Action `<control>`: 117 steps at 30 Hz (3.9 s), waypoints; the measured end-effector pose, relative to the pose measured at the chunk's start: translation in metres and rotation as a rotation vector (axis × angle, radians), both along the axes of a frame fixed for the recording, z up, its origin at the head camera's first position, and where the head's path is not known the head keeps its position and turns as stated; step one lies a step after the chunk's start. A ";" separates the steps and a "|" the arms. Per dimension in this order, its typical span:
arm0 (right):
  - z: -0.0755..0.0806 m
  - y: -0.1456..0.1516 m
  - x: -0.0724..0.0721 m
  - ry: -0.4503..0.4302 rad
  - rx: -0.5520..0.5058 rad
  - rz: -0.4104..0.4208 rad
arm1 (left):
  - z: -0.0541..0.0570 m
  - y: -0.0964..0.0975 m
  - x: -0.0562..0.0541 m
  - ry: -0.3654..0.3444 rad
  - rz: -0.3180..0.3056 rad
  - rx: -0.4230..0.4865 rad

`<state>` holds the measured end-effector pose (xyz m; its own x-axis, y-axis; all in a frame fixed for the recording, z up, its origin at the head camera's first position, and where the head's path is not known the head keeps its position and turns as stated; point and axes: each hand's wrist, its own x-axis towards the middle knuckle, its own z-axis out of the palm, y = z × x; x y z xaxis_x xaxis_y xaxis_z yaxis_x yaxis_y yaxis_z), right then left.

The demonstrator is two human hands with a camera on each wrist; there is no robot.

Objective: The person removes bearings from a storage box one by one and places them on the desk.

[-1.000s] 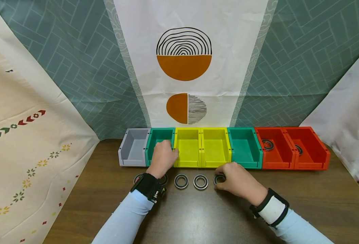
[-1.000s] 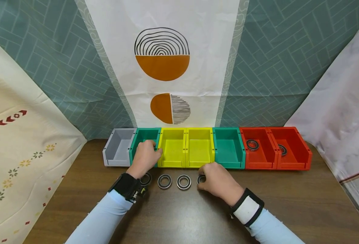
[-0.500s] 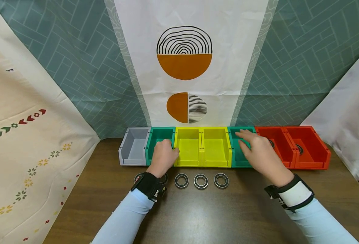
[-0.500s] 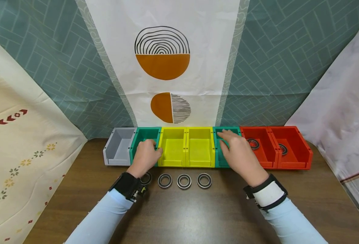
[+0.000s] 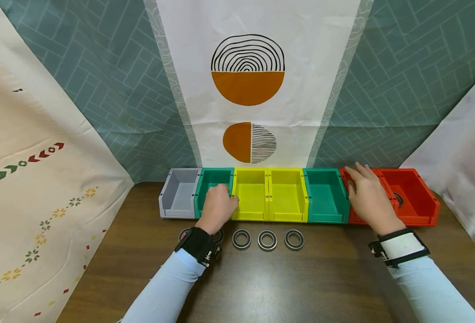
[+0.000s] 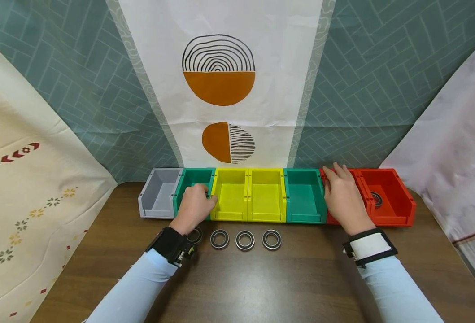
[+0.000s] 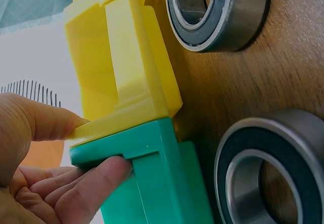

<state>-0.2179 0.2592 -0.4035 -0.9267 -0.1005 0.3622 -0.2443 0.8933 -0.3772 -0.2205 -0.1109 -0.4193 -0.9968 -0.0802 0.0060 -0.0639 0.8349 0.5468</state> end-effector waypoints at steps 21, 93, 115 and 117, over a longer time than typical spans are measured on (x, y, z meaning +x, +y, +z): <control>-0.026 0.030 -0.015 -0.264 0.042 0.013 | -0.002 0.001 0.001 0.035 -0.004 -0.008; -0.015 0.034 0.001 -0.118 0.087 -0.184 | -0.001 0.000 0.001 0.010 0.001 0.003; 0.019 -0.003 0.029 0.029 -0.039 -0.104 | -0.001 0.001 0.002 0.019 -0.002 -0.008; 0.022 -0.009 0.033 0.030 -0.037 -0.093 | -0.001 0.001 0.002 0.022 -0.005 -0.005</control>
<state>-0.1850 0.2503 -0.3814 -0.9201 -0.0011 0.3916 -0.1729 0.8984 -0.4037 -0.2184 -0.1102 -0.4202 -0.9968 -0.0754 0.0281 -0.0480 0.8380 0.5435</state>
